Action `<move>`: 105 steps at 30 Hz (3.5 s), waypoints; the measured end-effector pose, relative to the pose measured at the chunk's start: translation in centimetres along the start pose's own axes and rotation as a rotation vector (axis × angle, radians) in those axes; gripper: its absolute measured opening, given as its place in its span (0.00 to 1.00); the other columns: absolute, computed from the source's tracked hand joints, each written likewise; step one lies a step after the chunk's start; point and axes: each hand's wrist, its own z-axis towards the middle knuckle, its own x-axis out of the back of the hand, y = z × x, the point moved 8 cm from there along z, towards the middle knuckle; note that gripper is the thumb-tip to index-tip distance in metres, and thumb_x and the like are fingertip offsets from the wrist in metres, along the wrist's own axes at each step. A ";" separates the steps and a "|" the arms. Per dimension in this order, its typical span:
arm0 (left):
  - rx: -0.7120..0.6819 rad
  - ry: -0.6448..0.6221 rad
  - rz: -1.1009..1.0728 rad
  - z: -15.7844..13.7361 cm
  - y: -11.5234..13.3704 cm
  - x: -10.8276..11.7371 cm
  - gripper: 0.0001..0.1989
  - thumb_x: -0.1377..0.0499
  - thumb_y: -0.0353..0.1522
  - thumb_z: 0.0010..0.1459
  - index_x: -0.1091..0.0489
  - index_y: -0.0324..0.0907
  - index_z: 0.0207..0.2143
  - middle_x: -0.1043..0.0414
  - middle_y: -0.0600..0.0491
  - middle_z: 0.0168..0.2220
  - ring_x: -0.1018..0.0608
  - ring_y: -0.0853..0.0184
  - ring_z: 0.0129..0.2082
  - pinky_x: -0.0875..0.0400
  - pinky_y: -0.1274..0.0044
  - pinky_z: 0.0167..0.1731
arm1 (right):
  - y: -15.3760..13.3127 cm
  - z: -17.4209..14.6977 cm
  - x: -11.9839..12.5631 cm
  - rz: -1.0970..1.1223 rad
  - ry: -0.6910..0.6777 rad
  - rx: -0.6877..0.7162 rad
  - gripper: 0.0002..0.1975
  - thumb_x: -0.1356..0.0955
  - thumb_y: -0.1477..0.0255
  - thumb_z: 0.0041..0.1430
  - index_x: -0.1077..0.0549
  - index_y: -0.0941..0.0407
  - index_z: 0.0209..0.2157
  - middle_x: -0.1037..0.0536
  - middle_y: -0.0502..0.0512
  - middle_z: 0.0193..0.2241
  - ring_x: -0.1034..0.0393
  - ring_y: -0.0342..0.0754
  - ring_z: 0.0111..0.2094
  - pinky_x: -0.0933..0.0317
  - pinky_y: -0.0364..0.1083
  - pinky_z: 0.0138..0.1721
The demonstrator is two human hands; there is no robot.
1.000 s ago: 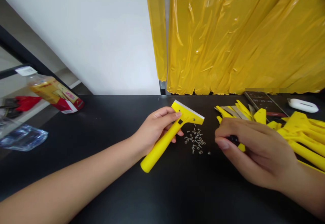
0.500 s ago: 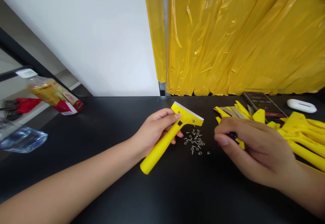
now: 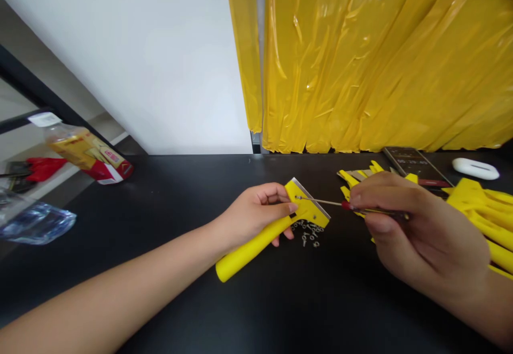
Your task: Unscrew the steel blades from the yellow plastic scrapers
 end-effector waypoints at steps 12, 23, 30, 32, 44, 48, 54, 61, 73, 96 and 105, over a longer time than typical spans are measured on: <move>0.012 0.008 0.023 -0.2 0.1 -0.1 0.13 0.29 0.39 0.62 0.28 0.42 0.39 0.20 0.53 0.31 0.16 0.67 0.26 0.24 0.82 0.18 | -0.9 0.5 -0.4 -0.099 -0.065 0.005 0.07 0.32 0.74 0.74 0.30 0.51 0.50 0.22 0.56 0.42 0.24 0.51 0.42 0.31 0.52 0.42; -0.002 0.018 0.034 -0.2 0.2 0.0 0.13 0.29 0.39 0.63 0.28 0.42 0.39 0.20 0.54 0.31 0.17 0.67 0.26 0.24 0.82 0.19 | -2.0 1.0 -0.4 -0.126 -0.089 0.075 0.06 0.30 0.76 0.71 0.27 0.54 0.48 0.19 0.55 0.39 0.21 0.48 0.40 0.28 0.48 0.41; -0.036 0.052 0.017 -0.1 0.4 0.3 0.14 0.28 0.40 0.62 0.27 0.42 0.40 0.21 0.54 0.31 0.17 0.67 0.25 0.22 0.81 0.19 | -2.5 1.4 -0.7 -0.311 -0.129 0.092 0.09 0.30 0.77 0.69 0.28 0.51 0.47 0.17 0.54 0.37 0.20 0.52 0.36 0.29 0.53 0.42; -0.057 0.076 0.004 -0.1 0.5 0.5 0.14 0.28 0.40 0.62 0.27 0.42 0.40 0.21 0.54 0.30 0.18 0.68 0.24 0.23 0.81 0.19 | -2.3 1.1 -1.0 -0.374 -0.129 0.080 0.10 0.30 0.77 0.69 0.29 0.51 0.49 0.16 0.56 0.40 0.20 0.55 0.38 0.30 0.56 0.43; -0.200 0.230 -0.007 -0.3 1.0 1.8 0.15 0.28 0.39 0.61 0.30 0.43 0.37 0.23 0.58 0.30 0.18 0.68 0.22 0.21 0.79 0.19 | -1.5 1.4 -0.9 -0.606 -0.154 -0.002 0.06 0.33 0.68 0.75 0.31 0.52 0.40 0.22 0.53 0.30 0.26 0.54 0.30 0.39 0.53 0.35; -0.237 0.275 0.007 -0.4 1.4 2.3 0.16 0.28 0.39 0.61 0.32 0.45 0.38 0.22 0.58 0.29 0.19 0.69 0.21 0.22 0.79 0.18 | 0.0 1.2 -1.3 -0.567 -0.165 -0.093 0.07 0.35 0.67 0.76 0.29 0.55 0.48 0.19 0.56 0.38 0.21 0.55 0.36 0.36 0.52 0.35; -0.247 0.291 0.034 -0.3 1.4 2.4 0.16 0.28 0.39 0.61 0.32 0.45 0.37 0.22 0.58 0.29 0.19 0.69 0.21 0.22 0.80 0.18 | 0.7 0.8 -1.6 -0.641 -0.165 -0.125 0.10 0.36 0.64 0.77 0.28 0.55 0.49 0.18 0.57 0.38 0.20 0.55 0.34 0.36 0.52 0.33; -0.247 0.290 0.045 -0.4 1.2 2.4 0.14 0.29 0.38 0.62 0.32 0.45 0.38 0.22 0.58 0.29 0.19 0.69 0.21 0.22 0.79 0.17 | 0.2 0.9 -1.9 -0.622 -0.180 -0.119 0.10 0.37 0.63 0.77 0.29 0.55 0.46 0.20 0.54 0.33 0.23 0.53 0.26 0.40 0.51 0.27; -0.261 0.312 0.059 -0.6 1.6 2.5 0.13 0.29 0.37 0.62 0.31 0.44 0.38 0.21 0.58 0.31 0.21 0.72 0.19 0.23 0.81 0.16 | 1.2 0.4 -2.2 -0.541 -0.188 -0.201 0.10 0.36 0.62 0.77 0.30 0.54 0.49 0.20 0.52 0.33 0.21 0.51 0.28 0.37 0.49 0.28; -0.277 0.345 0.082 -0.5 1.2 3.1 0.15 0.28 0.40 0.62 0.32 0.45 0.37 0.22 0.59 0.28 0.19 0.69 0.22 0.22 0.80 0.16 | 1.5 0.3 -2.3 -0.552 -0.149 -0.244 0.13 0.37 0.63 0.77 0.33 0.54 0.55 0.17 0.60 0.41 0.19 0.56 0.34 0.34 0.51 0.31; -0.254 0.357 0.083 -0.6 1.2 2.9 0.15 0.29 0.40 0.62 0.32 0.45 0.37 0.23 0.59 0.26 0.21 0.70 0.19 0.24 0.81 0.15 | 1.8 0.1 -2.6 -0.582 -0.187 -0.240 0.11 0.38 0.62 0.78 0.32 0.53 0.51 0.18 0.56 0.36 0.20 0.54 0.28 0.38 0.49 0.26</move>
